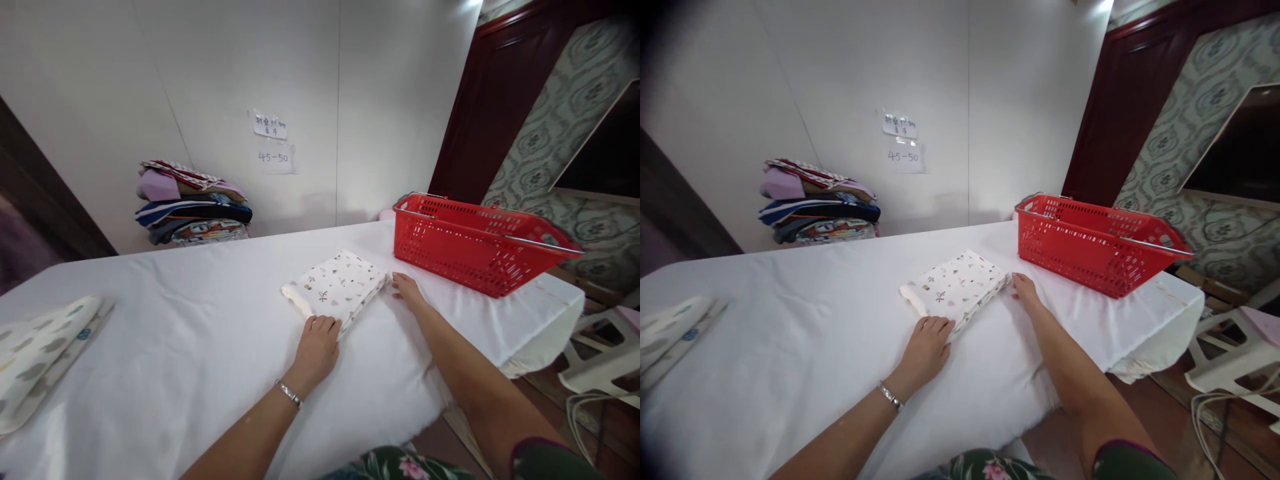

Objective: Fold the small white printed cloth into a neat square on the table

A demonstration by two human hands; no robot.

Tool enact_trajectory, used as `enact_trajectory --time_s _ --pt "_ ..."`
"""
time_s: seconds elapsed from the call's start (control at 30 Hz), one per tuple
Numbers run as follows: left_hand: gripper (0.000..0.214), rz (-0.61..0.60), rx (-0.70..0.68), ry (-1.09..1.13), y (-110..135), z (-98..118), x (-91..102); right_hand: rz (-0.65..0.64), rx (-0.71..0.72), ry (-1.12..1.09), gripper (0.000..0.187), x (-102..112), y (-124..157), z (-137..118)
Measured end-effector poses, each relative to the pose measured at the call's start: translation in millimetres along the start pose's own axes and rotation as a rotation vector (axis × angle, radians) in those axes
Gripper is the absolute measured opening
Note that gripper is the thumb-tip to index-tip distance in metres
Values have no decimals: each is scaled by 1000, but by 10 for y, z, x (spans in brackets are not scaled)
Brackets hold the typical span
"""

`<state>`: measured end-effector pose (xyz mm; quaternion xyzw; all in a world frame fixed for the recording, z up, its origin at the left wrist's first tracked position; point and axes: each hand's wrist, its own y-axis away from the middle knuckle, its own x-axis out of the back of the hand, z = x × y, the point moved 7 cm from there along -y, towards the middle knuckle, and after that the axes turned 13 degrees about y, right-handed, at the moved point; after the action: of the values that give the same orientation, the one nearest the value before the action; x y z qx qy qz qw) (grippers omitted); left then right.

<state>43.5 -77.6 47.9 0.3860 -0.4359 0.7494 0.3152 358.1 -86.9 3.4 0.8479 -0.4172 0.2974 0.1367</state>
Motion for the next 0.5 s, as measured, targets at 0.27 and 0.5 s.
enact_trajectory --time_s 0.27,0.5 --pt "41 -1 1 -7 -16 -5 -4 -255 -71 166 32 -170 -323 -256" --pt "42 -30 22 -10 2 -19 27 -361 -121 262 23 -241 -425 -242"
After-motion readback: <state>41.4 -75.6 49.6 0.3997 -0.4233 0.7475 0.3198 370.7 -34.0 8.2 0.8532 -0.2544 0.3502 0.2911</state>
